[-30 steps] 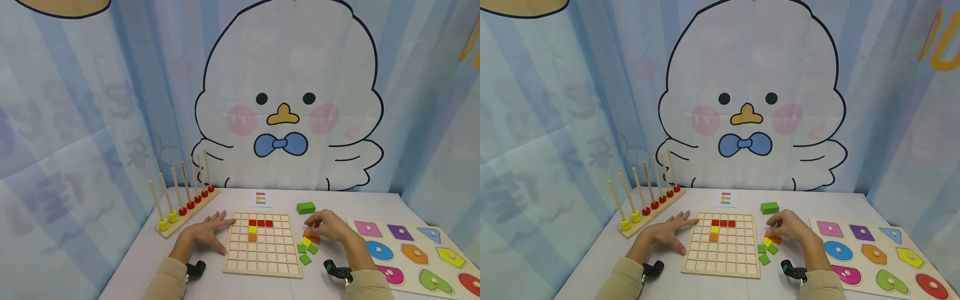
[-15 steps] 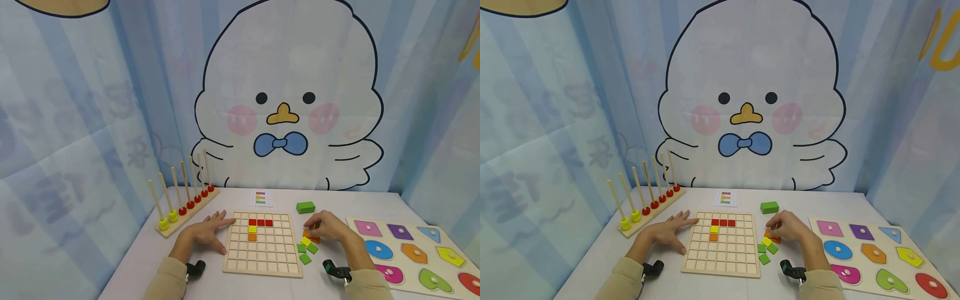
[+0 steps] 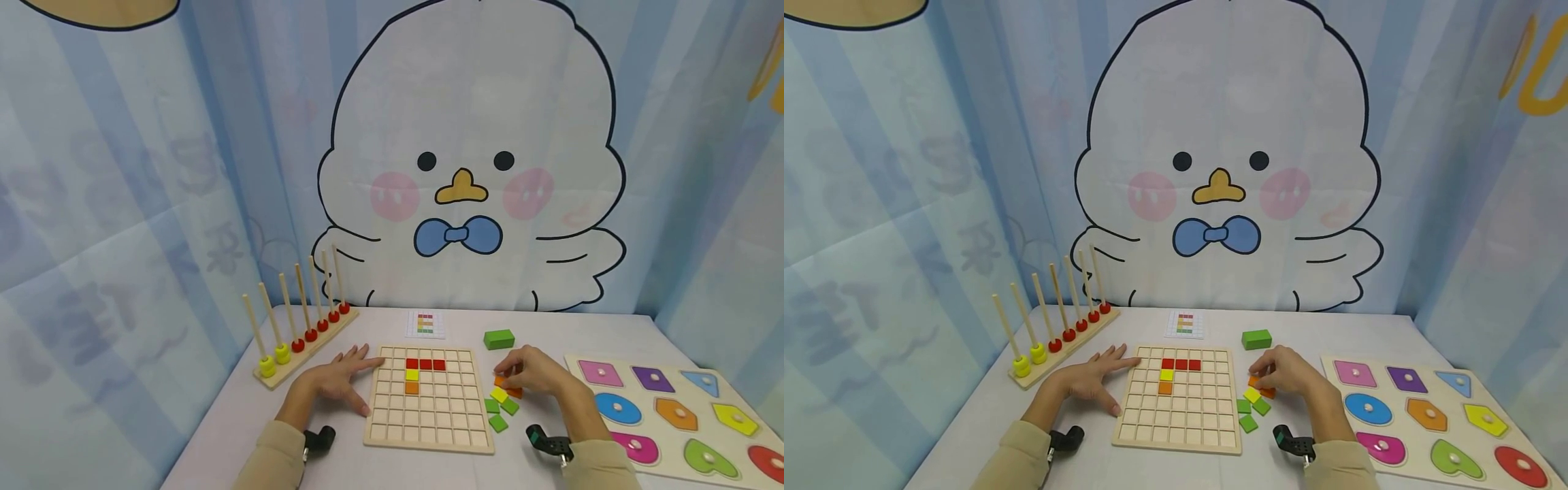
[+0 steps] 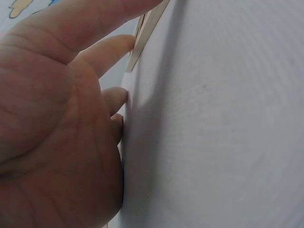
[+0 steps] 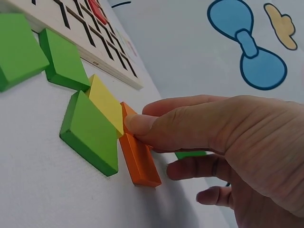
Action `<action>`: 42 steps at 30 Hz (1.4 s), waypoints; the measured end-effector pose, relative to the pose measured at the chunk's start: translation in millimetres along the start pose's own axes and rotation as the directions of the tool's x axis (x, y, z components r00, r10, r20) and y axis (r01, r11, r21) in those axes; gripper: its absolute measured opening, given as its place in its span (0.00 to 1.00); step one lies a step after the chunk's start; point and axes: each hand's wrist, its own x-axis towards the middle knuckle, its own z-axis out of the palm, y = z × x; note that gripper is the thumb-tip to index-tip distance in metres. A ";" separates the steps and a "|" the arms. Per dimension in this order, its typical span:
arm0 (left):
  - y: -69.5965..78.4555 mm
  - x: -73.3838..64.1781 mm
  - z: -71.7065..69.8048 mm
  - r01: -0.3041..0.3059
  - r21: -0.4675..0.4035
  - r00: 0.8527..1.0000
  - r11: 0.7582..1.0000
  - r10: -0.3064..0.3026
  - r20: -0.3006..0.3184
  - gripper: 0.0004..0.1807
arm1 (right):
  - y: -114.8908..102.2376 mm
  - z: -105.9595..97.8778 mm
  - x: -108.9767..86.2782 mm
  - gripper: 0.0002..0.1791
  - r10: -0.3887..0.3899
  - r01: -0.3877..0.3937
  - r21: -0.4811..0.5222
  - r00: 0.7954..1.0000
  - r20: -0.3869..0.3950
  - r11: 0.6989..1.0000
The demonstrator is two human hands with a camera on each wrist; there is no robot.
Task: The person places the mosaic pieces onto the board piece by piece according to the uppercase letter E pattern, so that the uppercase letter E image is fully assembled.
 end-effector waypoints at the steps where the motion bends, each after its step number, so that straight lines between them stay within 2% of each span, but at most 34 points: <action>1: 0.4 -0.2 -0.2 0.001 0.001 1.000 1.000 -0.001 0.000 0.57 | 0.1 0.3 0.2 0.10 0.000 0.000 -0.001 1.000 0.003 1.000; 7: 0.7 -0.3 -0.4 -0.002 -0.001 1.000 1.000 0.002 0.000 0.57 | 0.9 0.5 0.8 0.08 -0.009 0.009 -0.004 1.000 0.008 1.000; 20: -0.4 -0.1 1.2 0.001 -0.006 1.000 1.000 -0.001 -0.009 0.57 | -1.3 0.2 2.9 0.08 -0.075 0.074 0.065 0.997 0.024 0.995; 28: 0.0 -0.8 0.9 0.001 -0.008 1.000 1.000 -0.001 -0.009 0.57 | 1.1 -0.1 6.0 0.08 -0.084 0.088 0.056 0.995 -0.058 0.995; 37: 1.1 -1.2 -0.1 0.010 -0.013 1.000 1.000 -0.010 -0.005 0.57 | -5.7 -1.6 5.1 0.14 -0.033 0.056 0.145 0.988 -0.151 0.988; 42: 1.2 -0.5 0.4 0.021 -0.017 1.000 1.000 -0.021 -0.005 0.57 | -7.8 -1.3 7.6 0.16 -0.059 0.087 0.159 0.984 -0.168 0.983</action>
